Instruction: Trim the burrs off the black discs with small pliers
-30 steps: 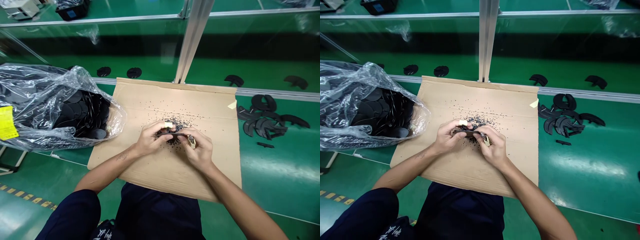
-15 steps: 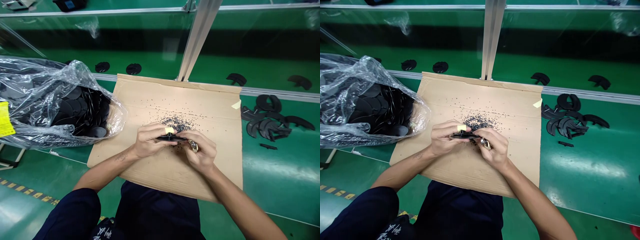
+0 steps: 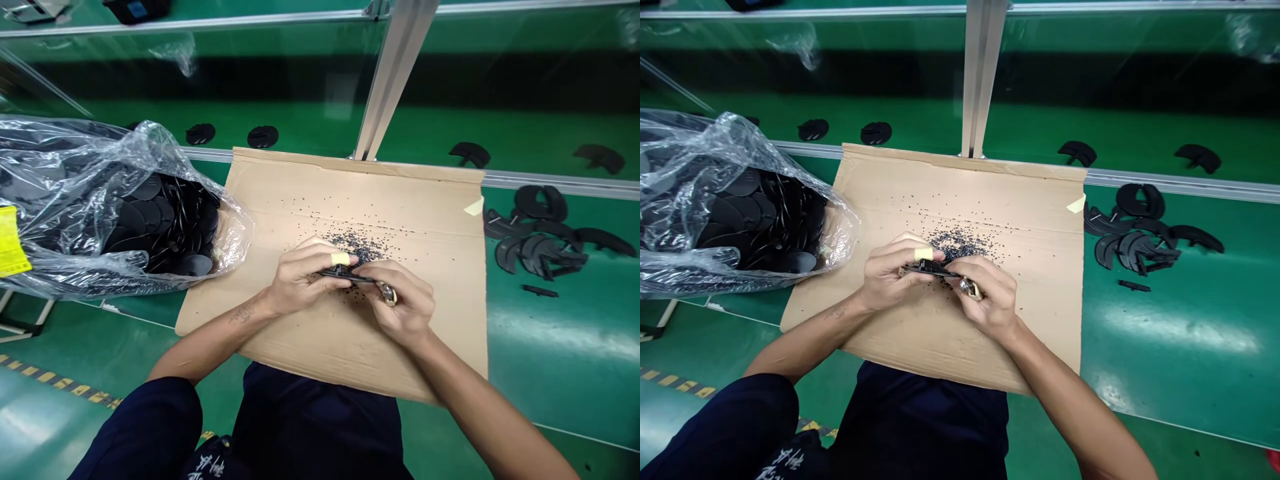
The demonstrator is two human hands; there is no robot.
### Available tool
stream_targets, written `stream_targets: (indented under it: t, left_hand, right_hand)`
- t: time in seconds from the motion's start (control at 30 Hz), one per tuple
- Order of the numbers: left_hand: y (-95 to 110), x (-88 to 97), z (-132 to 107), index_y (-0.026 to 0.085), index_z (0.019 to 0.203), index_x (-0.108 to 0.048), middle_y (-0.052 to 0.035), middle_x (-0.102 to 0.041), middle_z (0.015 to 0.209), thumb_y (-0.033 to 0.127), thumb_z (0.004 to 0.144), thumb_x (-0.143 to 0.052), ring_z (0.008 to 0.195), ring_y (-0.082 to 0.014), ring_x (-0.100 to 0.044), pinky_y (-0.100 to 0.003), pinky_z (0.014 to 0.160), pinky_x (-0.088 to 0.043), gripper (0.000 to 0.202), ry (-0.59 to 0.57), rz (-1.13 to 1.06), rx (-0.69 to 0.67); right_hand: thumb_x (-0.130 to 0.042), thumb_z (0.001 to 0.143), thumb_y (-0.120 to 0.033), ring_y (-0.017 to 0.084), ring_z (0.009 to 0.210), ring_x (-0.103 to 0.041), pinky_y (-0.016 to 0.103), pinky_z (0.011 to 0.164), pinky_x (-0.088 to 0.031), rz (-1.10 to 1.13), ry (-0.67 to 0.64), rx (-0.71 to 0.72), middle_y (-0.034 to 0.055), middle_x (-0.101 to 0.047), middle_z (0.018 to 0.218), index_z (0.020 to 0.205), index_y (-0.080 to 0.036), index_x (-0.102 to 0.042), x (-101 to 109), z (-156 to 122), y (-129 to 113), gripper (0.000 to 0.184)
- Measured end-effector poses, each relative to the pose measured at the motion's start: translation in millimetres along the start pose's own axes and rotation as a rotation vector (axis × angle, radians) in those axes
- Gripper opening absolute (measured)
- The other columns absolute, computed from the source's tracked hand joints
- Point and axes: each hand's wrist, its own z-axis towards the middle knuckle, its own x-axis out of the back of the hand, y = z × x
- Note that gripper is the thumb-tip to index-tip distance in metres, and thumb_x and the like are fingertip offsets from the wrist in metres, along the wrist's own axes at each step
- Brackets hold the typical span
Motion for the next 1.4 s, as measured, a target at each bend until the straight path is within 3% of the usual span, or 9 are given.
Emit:
stream_targets:
  t: [0.13, 0.27, 0.37, 0.5, 0.8, 0.93, 1.13, 1.27, 1.4]
  left_hand:
    - [-0.9, -2.1, -3.7, 0.016, 0.128, -0.066, -0.0114, -0.077, 0.112, 0.040, 0.098, -0.063, 0.104, -0.0159, -0.074, -0.031, 0.091, -0.062, 0.039, -0.103, -0.145, 0.129]
    - [0.6, -3.8, -6.2, 0.017, 0.119, -0.071, -0.0063, -0.079, 0.101, 0.029, 0.093, -0.071, 0.092, -0.0125, -0.075, -0.025, 0.083, -0.062, 0.028, -0.023, -0.129, 0.201]
    - [-1.4, -4.2, -5.2, 0.019, 0.113, -0.073, -0.0057, -0.077, 0.098, 0.026, 0.092, -0.072, 0.090, -0.0124, -0.071, -0.025, 0.078, -0.059, 0.022, 0.010, -0.029, 0.124]
    - [-4.7, -2.9, -4.4, 0.021, 0.114, -0.073, -0.0039, -0.074, 0.092, 0.026, 0.093, -0.071, 0.082, -0.0120, -0.066, -0.026, 0.071, -0.054, 0.022, -0.006, 0.078, 0.016]
    - [3.4, -0.7, -8.7, 0.018, 0.108, -0.072, -0.0023, -0.075, 0.086, 0.020, 0.092, -0.072, 0.077, -0.0123, -0.066, -0.028, 0.070, -0.051, 0.016, -0.042, 0.283, -0.112]
    - [0.9, -3.8, -6.7, 0.016, 0.108, -0.072, -0.0048, -0.074, 0.090, 0.026, 0.092, -0.072, 0.080, -0.0125, -0.066, -0.027, 0.071, -0.054, 0.018, -0.021, 0.154, 0.019]
    - [-3.9, -1.7, -3.5, 0.018, 0.114, -0.072, -0.0043, -0.076, 0.095, 0.026, 0.090, -0.074, 0.084, -0.0133, -0.068, -0.028, 0.075, -0.056, 0.025, 0.028, 0.089, 0.144]
    - [-3.8, -1.9, -3.2, 0.017, 0.108, -0.072, -0.0046, -0.077, 0.097, 0.025, 0.089, -0.076, 0.087, -0.0138, -0.069, -0.029, 0.079, -0.057, 0.021, 0.039, 0.076, 0.132]
    - [-4.6, -1.9, -2.9, 0.018, 0.104, -0.073, -0.0042, -0.075, 0.095, 0.025, 0.089, -0.075, 0.088, -0.0134, -0.069, -0.028, 0.078, -0.057, 0.017, 0.034, 0.085, 0.104]
  right_hand:
    - [-0.068, 0.087, -0.008, 0.017, 0.078, -0.071, 0.031, 0.070, -0.059, 0.020, 0.009, -0.073, 0.0037, -0.075, 0.090, 0.098, -0.023, -0.071, 0.8, 2.0, -1.8, 0.019]
    - [-0.066, 0.092, -0.019, 0.019, 0.084, -0.072, 0.034, 0.076, -0.060, 0.042, 0.007, -0.217, 0.0050, -0.076, 0.093, 0.099, -0.023, -0.071, 1.0, 3.0, -1.8, 0.009]
    - [-0.064, 0.095, -0.023, 0.020, 0.092, -0.072, 0.036, 0.081, -0.060, 0.049, -0.044, -0.283, 0.0065, -0.075, 0.103, 0.106, -0.023, -0.070, 1.9, 4.9, -1.0, 0.013]
    - [-0.070, 0.090, -0.021, 0.022, 0.098, -0.070, 0.039, 0.082, -0.059, 0.012, -0.085, -0.166, 0.0070, -0.074, 0.106, 0.108, -0.024, -0.070, 4.7, 8.0, 0.2, 0.018]
    - [-0.066, 0.090, -0.014, 0.018, 0.080, -0.068, 0.033, 0.069, -0.056, 0.025, -0.143, -0.070, 0.0051, -0.072, 0.092, 0.096, -0.023, -0.069, 8.0, 9.2, -0.4, 0.011]
    - [-0.069, 0.091, -0.027, 0.018, 0.083, -0.063, 0.035, 0.076, -0.053, 0.049, -0.129, -0.290, 0.0036, -0.066, 0.091, 0.095, -0.023, -0.066, 9.5, 12.3, -3.0, 0.006]
    - [-0.068, 0.090, -0.045, 0.014, 0.076, -0.052, 0.028, 0.066, -0.048, 0.287, -0.237, -0.690, 0.0006, -0.052, 0.094, 0.117, -0.027, -0.051, 29.7, 18.7, 1.8, 0.036]
    - [-0.068, 0.090, -0.045, 0.016, 0.081, -0.056, 0.030, 0.069, -0.051, 0.191, -0.331, -0.579, 0.0045, -0.056, 0.106, 0.125, -0.025, -0.049, 38.2, 19.5, 8.3, 0.045]
    - [-0.063, 0.095, -0.036, 0.026, 0.105, -0.059, 0.043, 0.089, -0.051, -0.239, -0.282, -0.216, 0.0095, -0.062, 0.116, 0.132, -0.026, -0.056, 37.8, 20.4, 12.9, 0.039]
